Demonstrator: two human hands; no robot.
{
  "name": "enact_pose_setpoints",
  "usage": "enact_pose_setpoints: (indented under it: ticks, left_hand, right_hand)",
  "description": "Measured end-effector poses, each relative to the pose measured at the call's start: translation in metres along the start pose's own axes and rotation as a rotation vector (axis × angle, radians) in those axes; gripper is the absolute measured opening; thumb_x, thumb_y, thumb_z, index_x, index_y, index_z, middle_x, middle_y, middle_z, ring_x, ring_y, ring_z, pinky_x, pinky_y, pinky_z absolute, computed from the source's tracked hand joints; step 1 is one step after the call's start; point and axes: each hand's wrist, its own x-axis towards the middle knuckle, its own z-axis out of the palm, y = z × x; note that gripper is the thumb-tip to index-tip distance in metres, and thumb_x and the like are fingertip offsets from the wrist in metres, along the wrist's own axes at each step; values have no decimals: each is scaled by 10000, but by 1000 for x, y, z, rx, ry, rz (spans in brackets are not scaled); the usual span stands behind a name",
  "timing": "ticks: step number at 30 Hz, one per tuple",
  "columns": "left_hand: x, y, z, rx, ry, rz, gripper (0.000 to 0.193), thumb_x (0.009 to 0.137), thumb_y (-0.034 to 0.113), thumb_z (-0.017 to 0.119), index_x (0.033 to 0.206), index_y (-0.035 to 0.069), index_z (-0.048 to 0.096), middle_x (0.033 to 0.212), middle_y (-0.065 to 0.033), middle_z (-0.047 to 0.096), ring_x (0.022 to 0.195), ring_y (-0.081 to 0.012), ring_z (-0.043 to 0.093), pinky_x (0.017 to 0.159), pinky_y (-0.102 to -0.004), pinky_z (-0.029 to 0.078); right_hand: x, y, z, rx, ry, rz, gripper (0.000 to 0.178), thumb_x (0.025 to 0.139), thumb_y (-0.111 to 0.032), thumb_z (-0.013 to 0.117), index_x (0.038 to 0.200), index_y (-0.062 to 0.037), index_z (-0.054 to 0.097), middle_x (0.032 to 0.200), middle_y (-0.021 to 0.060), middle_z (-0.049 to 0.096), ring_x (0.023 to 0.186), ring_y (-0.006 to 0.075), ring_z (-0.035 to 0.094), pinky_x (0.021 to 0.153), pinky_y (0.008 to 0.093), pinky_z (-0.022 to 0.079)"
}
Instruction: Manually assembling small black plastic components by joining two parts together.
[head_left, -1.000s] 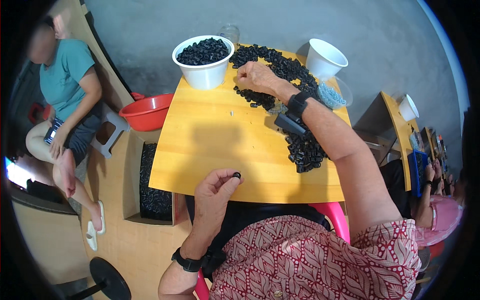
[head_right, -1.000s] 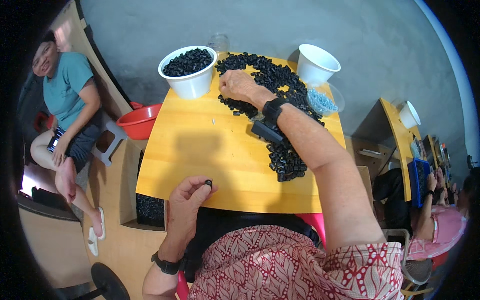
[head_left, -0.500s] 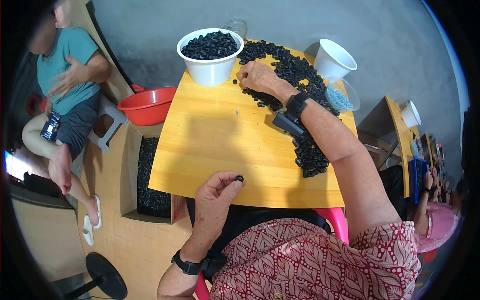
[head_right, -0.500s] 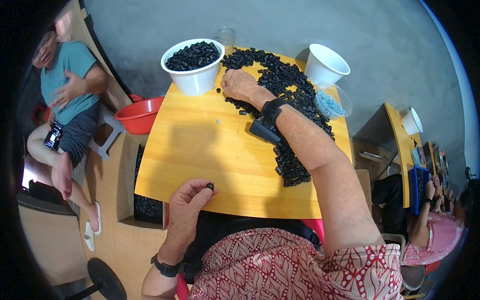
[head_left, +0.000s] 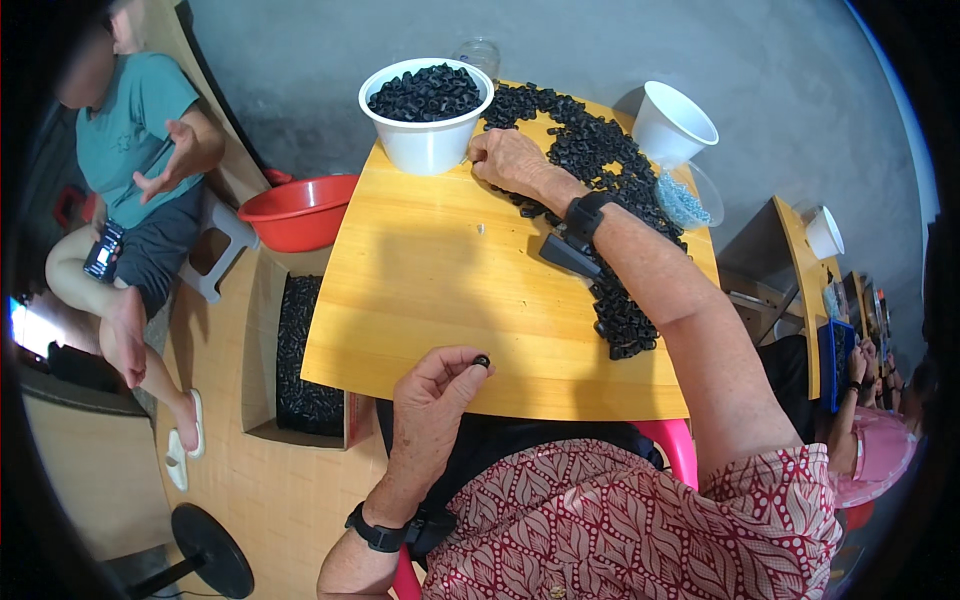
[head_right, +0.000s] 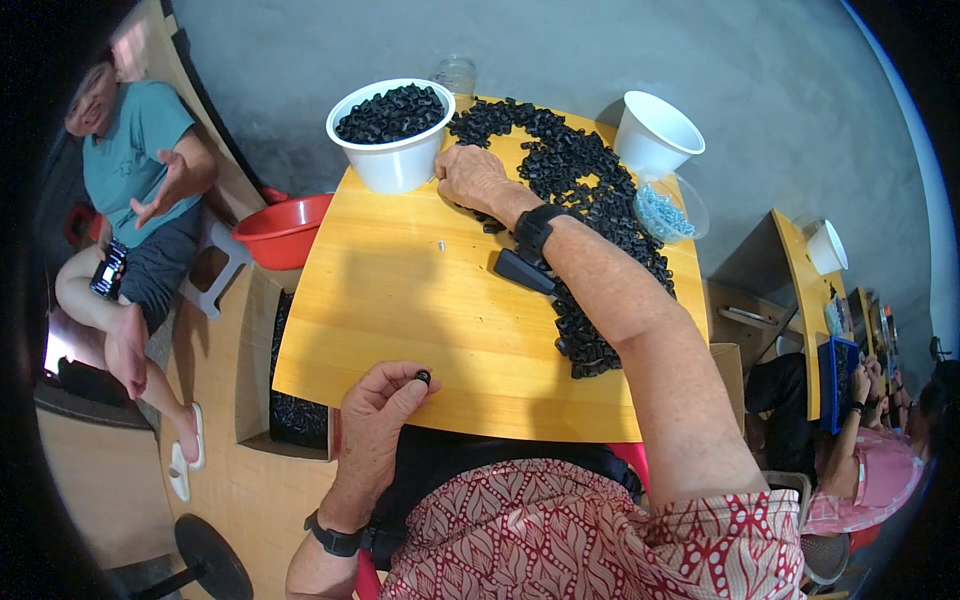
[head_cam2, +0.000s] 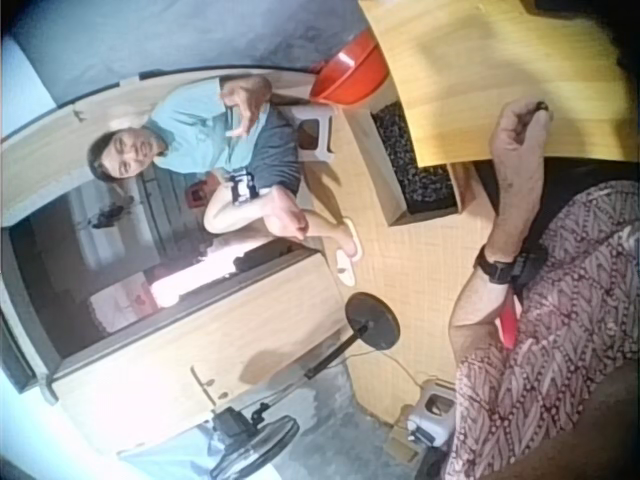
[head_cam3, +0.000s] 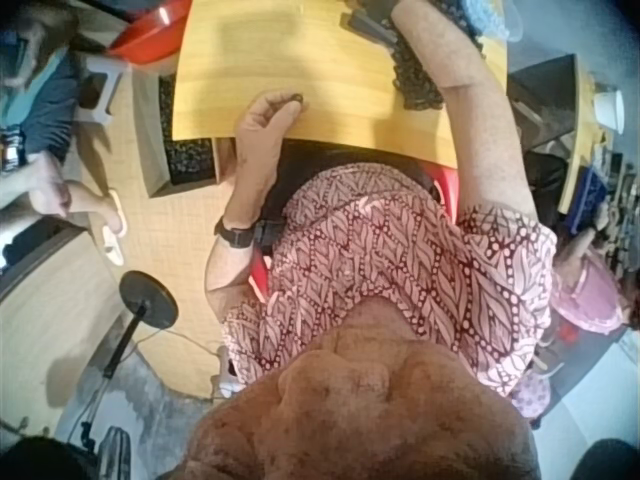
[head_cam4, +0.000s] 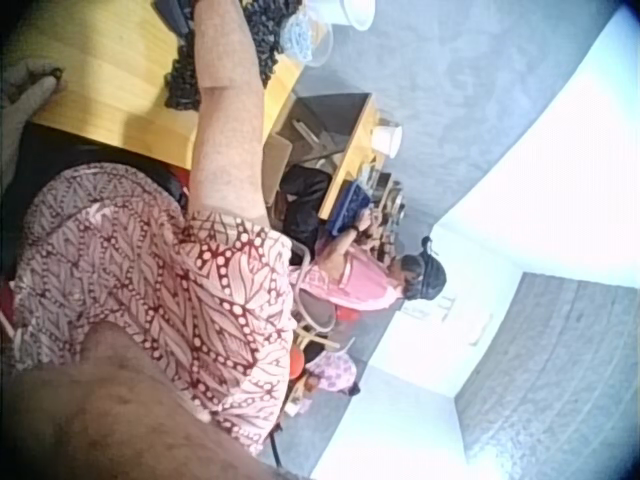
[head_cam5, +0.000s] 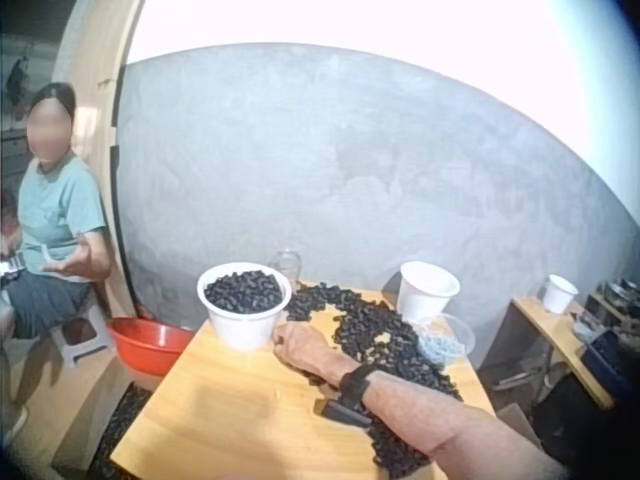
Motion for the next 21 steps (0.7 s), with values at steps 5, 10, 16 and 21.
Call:
enact_pose_setpoints:
  ticks: [5,10,16,21]
  left_hand:
    - [0,1,0,16,-3,8,176,966,62,654,1135,17,675,1063,-56,714,1018,-157,682,945,-278,517]
    - [1,4,-9,46,75,91,182,964,62,655,1140,17,672,1108,-65,708,1065,-170,673,965,-291,510]
    - [12,15,-1,-105,39,242,190,966,50,653,1149,0,663,1141,-86,695,1081,-158,667,979,-272,518]
    - [5,15,-1,-116,24,241,187,952,38,671,1136,4,679,1100,-68,708,1015,-127,665,932,-250,521]
  right_hand:
    - [-18,1,-12,14,50,-60,76,802,-76,685,843,-18,657,773,103,675,733,241,666,702,370,520]
    - [-84,-59,-35,735,-55,-83,70,836,-24,695,886,-4,650,781,-6,612,717,75,570,657,261,475]
    - [-173,-109,-57,691,-38,-243,115,841,-31,724,929,15,667,803,23,628,733,97,601,661,274,498]
    - [-192,-112,-49,514,134,-481,125,834,-29,724,940,11,671,833,81,643,727,175,635,668,304,519]
